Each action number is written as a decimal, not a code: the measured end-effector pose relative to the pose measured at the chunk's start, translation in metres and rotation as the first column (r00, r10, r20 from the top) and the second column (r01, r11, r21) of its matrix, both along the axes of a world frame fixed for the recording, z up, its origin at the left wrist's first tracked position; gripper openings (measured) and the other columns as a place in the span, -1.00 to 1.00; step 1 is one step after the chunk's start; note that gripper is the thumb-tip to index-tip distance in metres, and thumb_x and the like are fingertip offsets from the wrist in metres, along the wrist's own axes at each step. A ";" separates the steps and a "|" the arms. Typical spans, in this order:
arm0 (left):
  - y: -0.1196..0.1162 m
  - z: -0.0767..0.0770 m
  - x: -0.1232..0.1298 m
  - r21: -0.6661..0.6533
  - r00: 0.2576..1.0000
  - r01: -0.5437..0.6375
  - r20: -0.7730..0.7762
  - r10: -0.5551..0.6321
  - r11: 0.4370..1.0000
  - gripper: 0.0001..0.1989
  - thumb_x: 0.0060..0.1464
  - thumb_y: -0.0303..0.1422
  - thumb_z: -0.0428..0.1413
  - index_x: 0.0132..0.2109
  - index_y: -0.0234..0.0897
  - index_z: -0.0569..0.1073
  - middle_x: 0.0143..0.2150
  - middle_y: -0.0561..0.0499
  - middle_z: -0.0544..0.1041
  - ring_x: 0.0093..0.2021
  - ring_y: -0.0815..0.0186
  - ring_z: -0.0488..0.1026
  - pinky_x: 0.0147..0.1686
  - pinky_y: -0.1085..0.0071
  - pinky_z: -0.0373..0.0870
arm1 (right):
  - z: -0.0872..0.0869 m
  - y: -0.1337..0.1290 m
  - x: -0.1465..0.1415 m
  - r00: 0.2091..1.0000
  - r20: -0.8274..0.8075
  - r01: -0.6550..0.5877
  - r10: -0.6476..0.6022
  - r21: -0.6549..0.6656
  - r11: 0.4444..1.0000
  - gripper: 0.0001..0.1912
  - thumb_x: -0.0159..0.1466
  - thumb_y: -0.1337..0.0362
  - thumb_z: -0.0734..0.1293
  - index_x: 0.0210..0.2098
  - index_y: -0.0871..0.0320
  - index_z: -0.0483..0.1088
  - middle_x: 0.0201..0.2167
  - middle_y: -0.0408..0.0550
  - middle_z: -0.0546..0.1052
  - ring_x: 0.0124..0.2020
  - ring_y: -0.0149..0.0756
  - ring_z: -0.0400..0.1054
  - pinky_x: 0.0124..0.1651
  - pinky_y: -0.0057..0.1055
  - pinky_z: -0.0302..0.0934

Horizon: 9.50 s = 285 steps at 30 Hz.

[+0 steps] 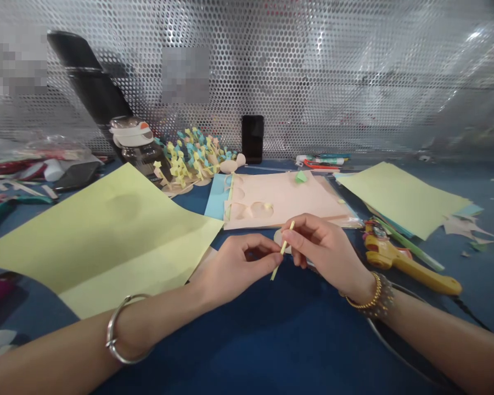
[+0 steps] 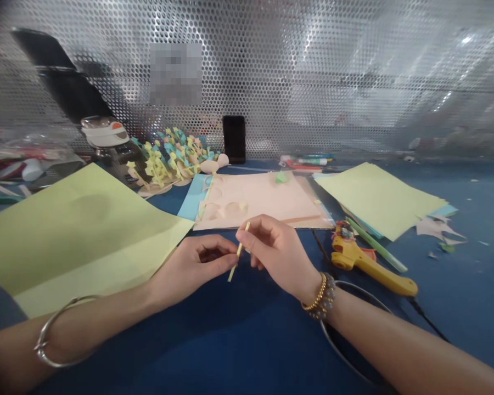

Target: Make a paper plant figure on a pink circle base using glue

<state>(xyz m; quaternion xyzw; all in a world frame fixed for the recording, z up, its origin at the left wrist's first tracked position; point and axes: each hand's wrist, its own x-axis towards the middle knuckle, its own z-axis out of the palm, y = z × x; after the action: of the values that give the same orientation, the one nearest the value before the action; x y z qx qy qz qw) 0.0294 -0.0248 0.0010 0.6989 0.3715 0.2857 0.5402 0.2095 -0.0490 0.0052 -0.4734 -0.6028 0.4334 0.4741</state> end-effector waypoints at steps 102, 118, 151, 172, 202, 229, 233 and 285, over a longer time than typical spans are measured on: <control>0.010 0.003 -0.002 -0.300 0.949 -0.086 0.267 0.170 0.950 -0.76 0.00 -0.23 0.24 -0.37 -0.31 0.41 -0.55 0.14 0.47 -0.53 0.48 0.36 -0.44 0.53 0.29 | 0.002 -0.017 -0.010 0.871 0.484 -0.095 -0.086 0.337 0.937 -0.94 0.18 0.38 0.35 -0.40 0.10 0.38 -0.49 -0.22 0.46 -0.59 -0.50 0.26 -0.49 -0.51 0.22; 0.010 0.002 -0.003 -0.288 0.953 -0.079 0.260 0.158 0.954 -0.80 0.00 -0.27 0.24 -0.37 -0.31 0.42 -0.55 0.13 0.48 -0.52 0.48 0.39 -0.43 0.53 0.31 | -0.002 -0.016 -0.006 0.881 0.461 -0.103 -0.103 0.399 0.911 -0.94 0.21 0.38 0.36 -0.39 0.13 0.41 -0.46 -0.18 0.49 -0.54 -0.47 0.27 -0.47 -0.47 0.22; 0.010 0.002 -0.004 -0.271 0.960 -0.087 0.236 0.154 0.959 -0.79 -0.02 -0.27 0.25 -0.37 -0.31 0.43 -0.54 0.12 0.49 -0.52 0.47 0.40 -0.44 0.53 0.32 | -0.003 -0.014 -0.005 0.883 0.456 -0.146 -0.107 0.485 0.862 -0.95 0.22 0.41 0.38 -0.32 0.16 0.46 -0.42 -0.16 0.51 -0.50 -0.49 0.29 -0.43 -0.50 0.21; 0.009 0.002 -0.003 -0.274 0.953 -0.096 0.253 0.168 0.957 -0.77 -0.02 -0.25 0.26 -0.38 -0.32 0.42 -0.55 0.14 0.48 -0.52 0.50 0.39 -0.45 0.58 0.32 | -0.003 -0.017 -0.006 0.872 0.479 -0.146 -0.102 0.454 0.879 -0.90 0.17 0.43 0.37 -0.30 0.18 0.42 -0.39 -0.17 0.51 -0.56 -0.55 0.26 -0.47 -0.54 0.25; 0.009 0.003 -0.002 -0.272 0.952 -0.096 0.255 0.168 0.957 -0.80 -0.01 -0.29 0.25 -0.38 -0.31 0.42 -0.55 0.13 0.48 -0.53 0.49 0.38 -0.45 0.55 0.32 | 0.000 -0.017 -0.007 0.861 0.495 -0.141 -0.118 0.455 0.879 -0.94 0.22 0.41 0.33 -0.33 0.13 0.42 -0.43 -0.16 0.50 -0.55 -0.49 0.28 -0.46 -0.49 0.25; 0.009 0.001 -0.002 -0.291 0.950 -0.109 0.252 0.186 0.951 -0.77 0.00 -0.24 0.24 -0.36 -0.31 0.42 -0.56 0.12 0.48 -0.54 0.46 0.39 -0.44 0.52 0.34 | -0.002 -0.016 -0.007 0.855 0.500 -0.138 -0.135 0.471 0.872 -0.94 0.22 0.39 0.34 -0.31 0.13 0.44 -0.44 -0.14 0.52 -0.56 -0.47 0.30 -0.48 -0.49 0.26; 0.009 0.001 -0.002 -0.299 0.943 -0.110 0.270 0.194 0.948 -0.77 0.00 -0.24 0.24 -0.37 -0.31 0.42 -0.56 0.13 0.47 -0.55 0.49 0.38 -0.45 0.54 0.32 | -0.003 -0.016 -0.006 0.860 0.495 -0.143 -0.126 0.470 0.871 -0.93 0.22 0.40 0.34 -0.30 0.14 0.45 -0.42 -0.14 0.52 -0.55 -0.49 0.30 -0.47 -0.51 0.25; 0.009 0.001 -0.001 -0.266 0.955 -0.063 0.265 0.136 0.962 -0.79 0.00 -0.30 0.24 -0.37 -0.35 0.42 -0.53 0.12 0.49 -0.56 0.52 0.38 -0.49 0.60 0.32 | -0.006 -0.014 -0.006 0.851 0.511 -0.145 -0.121 0.450 0.881 -0.93 0.20 0.36 0.39 -0.36 0.12 0.40 -0.44 -0.22 0.49 -0.55 -0.52 0.26 -0.43 -0.53 0.21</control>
<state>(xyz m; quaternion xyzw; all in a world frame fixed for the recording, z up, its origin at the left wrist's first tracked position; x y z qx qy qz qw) 0.0280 -0.0158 0.0016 0.5563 0.3597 0.3591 0.6574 0.2038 -0.0633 -0.0012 -0.4397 -0.7989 0.1303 0.3891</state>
